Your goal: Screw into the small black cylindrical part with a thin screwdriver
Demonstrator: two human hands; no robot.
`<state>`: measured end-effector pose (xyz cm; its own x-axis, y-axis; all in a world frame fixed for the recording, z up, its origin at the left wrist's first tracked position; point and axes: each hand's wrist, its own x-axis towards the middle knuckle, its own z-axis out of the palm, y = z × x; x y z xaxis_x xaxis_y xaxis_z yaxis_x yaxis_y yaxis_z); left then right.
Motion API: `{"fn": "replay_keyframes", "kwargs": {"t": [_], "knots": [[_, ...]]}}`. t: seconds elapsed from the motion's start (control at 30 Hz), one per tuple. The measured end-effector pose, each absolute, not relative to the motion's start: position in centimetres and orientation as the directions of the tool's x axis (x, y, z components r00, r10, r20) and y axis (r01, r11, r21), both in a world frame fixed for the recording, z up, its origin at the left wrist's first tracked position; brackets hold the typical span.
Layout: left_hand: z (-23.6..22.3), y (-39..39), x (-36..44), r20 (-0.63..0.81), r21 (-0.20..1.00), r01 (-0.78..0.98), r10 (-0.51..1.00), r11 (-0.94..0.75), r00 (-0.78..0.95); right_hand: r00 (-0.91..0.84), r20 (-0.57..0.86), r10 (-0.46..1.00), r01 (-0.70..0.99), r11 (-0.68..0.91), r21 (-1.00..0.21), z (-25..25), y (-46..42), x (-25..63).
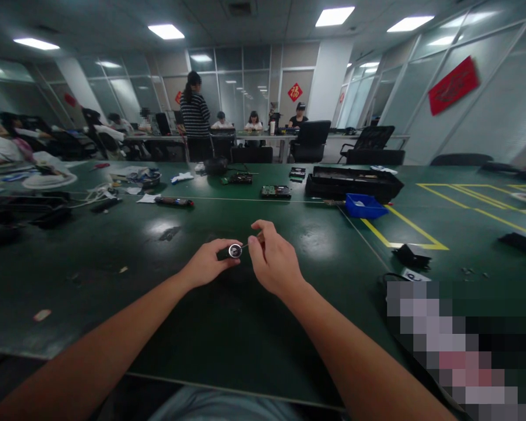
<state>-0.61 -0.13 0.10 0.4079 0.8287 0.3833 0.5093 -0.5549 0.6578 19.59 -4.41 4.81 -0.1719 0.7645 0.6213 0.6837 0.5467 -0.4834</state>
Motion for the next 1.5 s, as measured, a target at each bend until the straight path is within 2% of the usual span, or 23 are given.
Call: {"fn": "replay_keyframes", "kwargs": {"t": [0.13,0.6,0.77,0.93,1.13,1.27,1.5], "knots": [[0.1,-0.1,-0.6,0.382,0.643,0.515,0.82,-0.567,0.426,-0.15,0.583,0.798,0.718,0.493,-0.491,5.1,-4.4,19.6],[0.0,0.0,-0.6,0.406,0.655,0.504,0.824,-0.564,0.395,-0.122,0.634,0.764,0.651,0.544,-0.53,4.8,-4.3,19.7],[0.0,-0.1,-0.6,0.404,0.649,0.495,0.813,-0.577,0.418,-0.12,0.575,0.81,0.667,0.495,-0.558,5.0,-4.4,19.7],[0.0,-0.1,-0.5,0.411,0.672,0.481,0.823,-0.564,0.391,-0.117,0.629,0.769,0.648,0.539,-0.539,4.9,-4.5,19.7],[0.0,-0.1,-0.6,0.395,0.665,0.49,0.822,-0.564,0.41,-0.142,0.588,0.796,0.633,0.53,-0.565,5.0,-4.6,19.7],[0.2,-0.1,-0.5,0.395,0.667,0.494,0.827,-0.557,0.399,-0.065,0.596,0.8,0.533,0.533,-0.657,4.7,-4.4,19.5],[-0.1,0.1,-0.7,0.419,0.638,0.498,0.807,-0.588,0.416,0.075,0.48,0.874,0.297,0.44,-0.847,3.7,-3.0,19.4]]}}
